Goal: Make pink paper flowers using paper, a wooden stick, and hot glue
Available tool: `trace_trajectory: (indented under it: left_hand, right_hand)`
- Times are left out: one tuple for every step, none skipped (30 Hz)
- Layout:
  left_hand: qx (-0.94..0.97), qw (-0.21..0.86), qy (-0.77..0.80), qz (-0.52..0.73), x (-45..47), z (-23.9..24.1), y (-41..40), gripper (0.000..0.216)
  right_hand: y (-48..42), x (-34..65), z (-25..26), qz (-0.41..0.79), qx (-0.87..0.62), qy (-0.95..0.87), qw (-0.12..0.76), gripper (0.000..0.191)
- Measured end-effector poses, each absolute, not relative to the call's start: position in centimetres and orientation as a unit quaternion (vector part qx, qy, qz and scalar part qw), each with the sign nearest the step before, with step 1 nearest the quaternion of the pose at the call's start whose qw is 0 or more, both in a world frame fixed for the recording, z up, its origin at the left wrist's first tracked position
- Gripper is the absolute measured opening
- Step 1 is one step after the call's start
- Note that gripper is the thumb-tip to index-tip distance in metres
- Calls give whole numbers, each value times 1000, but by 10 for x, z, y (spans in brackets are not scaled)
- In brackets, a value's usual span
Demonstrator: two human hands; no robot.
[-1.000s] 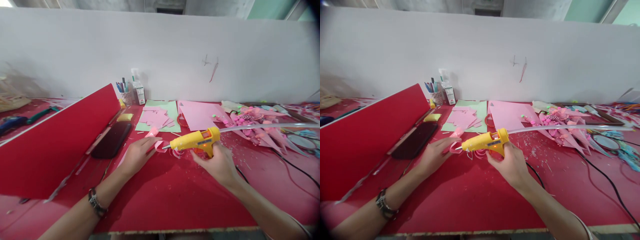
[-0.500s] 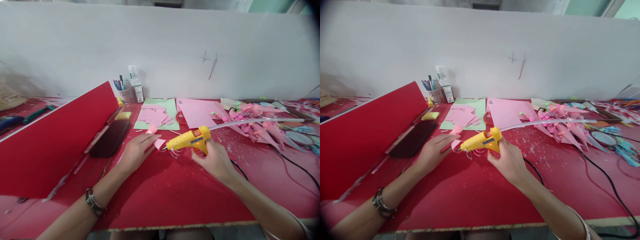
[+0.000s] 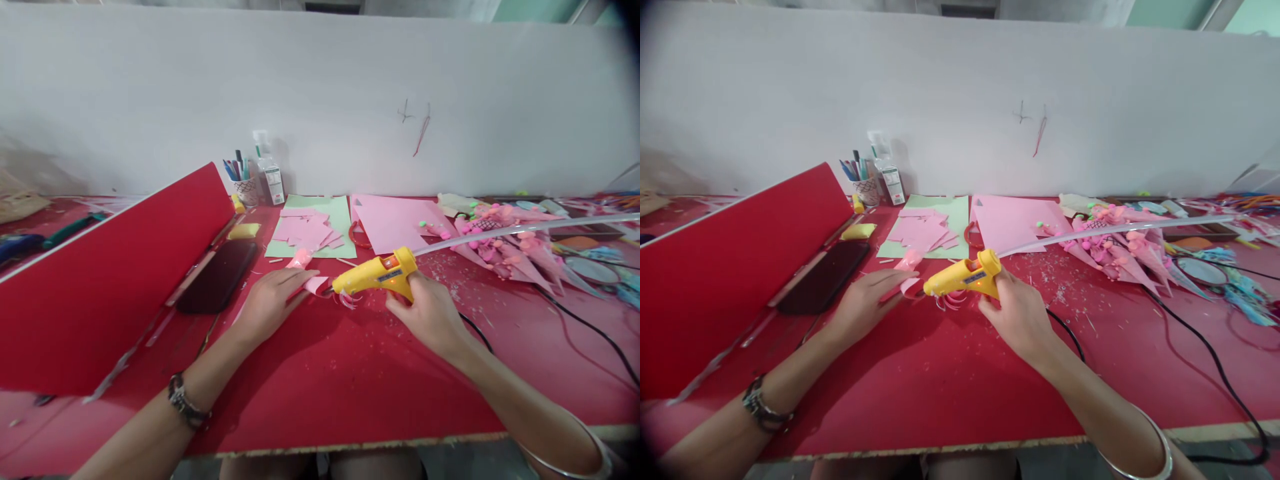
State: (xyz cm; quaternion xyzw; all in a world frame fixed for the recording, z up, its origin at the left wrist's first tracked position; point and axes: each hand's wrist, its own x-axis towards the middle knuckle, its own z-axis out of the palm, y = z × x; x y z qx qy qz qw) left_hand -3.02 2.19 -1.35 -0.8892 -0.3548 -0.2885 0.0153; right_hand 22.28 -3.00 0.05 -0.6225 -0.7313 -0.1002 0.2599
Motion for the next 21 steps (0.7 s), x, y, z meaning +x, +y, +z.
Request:
trace_trajectory:
  left_hand:
    - [-891,13,-353,-286,-30,-13,22,27]
    - [-892,10,-353,-284,-30,-13,21,27]
    - [-892,7,-353,-282,-30,-13,21,27]
    - [-892,4,-354,-279,-30,-13,21,27]
    - [-893,1,-356,-276,-30,-12,20,27]
    - [-893,-1,-357,-274,-29,-12,19,27]
    - [-894,-4,-357,-272,-29,-12,19,27]
    - [-894,-7,-358,-270,-29,-11,18,27]
    - [-894,-9,-358,-267,-29,-11,18,26]
    - [-895,-12,-359,-266,-28,-11,17,26]
    - [-895,-14,-358,-266,-28,-11,17,26]
    - [-895,-15,-358,-265,-28,-11,17,26]
    - [-895,-16,-357,-265,-28,-11,17,27]
    - [-895,-19,-357,-265,-28,-11,17,27]
    - [-896,-23,-356,-264,-28,-12,17,27]
    - [-897,-31,-356,-262,-28,-12,17,27]
    - [-897,-39,-355,-261,-28,-12,16,26]
    - [-896,-48,-356,-262,-28,-12,16,26]
    - [-894,-56,-357,-264,-28,-12,16,25]
    - [-892,-66,-360,-266,-28,-12,15,24]
    - [-889,-75,-365,-266,-28,-11,15,24]
  right_hand:
    - [-30,223,1,-101,-622,-731,261,15]
    - [-30,224,1,-102,-623,-730,263,15]
    - [-29,224,2,-103,-623,-729,264,16]
    - [-29,225,2,-105,-625,-726,267,16]
    - [-29,225,2,-107,-626,-725,268,16]
    - [-29,225,3,-108,-627,-723,268,17]
    - [-29,225,3,-110,-629,-722,267,17]
    - [-29,225,4,-112,-631,-720,265,17]
    - [-29,225,4,-114,-633,-719,264,17]
    - [-29,225,4,-116,-634,-718,263,18]
    - [-29,225,4,-119,-634,-718,263,18]
    - [-30,225,4,-121,-633,-718,263,19]
    - [-30,225,4,-124,-632,-718,263,20]
    - [-30,226,4,-127,-631,-718,264,21]
    - [-29,226,4,-131,-629,-719,265,22]
    - [-29,226,4,-135,-626,-720,268,22]
    - [-29,227,4,-139,-622,-721,272,22]
    - [-29,227,3,-143,-617,-723,276,22]
    - [-30,227,3,-148,-612,-725,280,21]
    - [-30,227,3,-153,-607,-726,284,21]
    - [-30,227,3,-158,-604,-727,286,22]
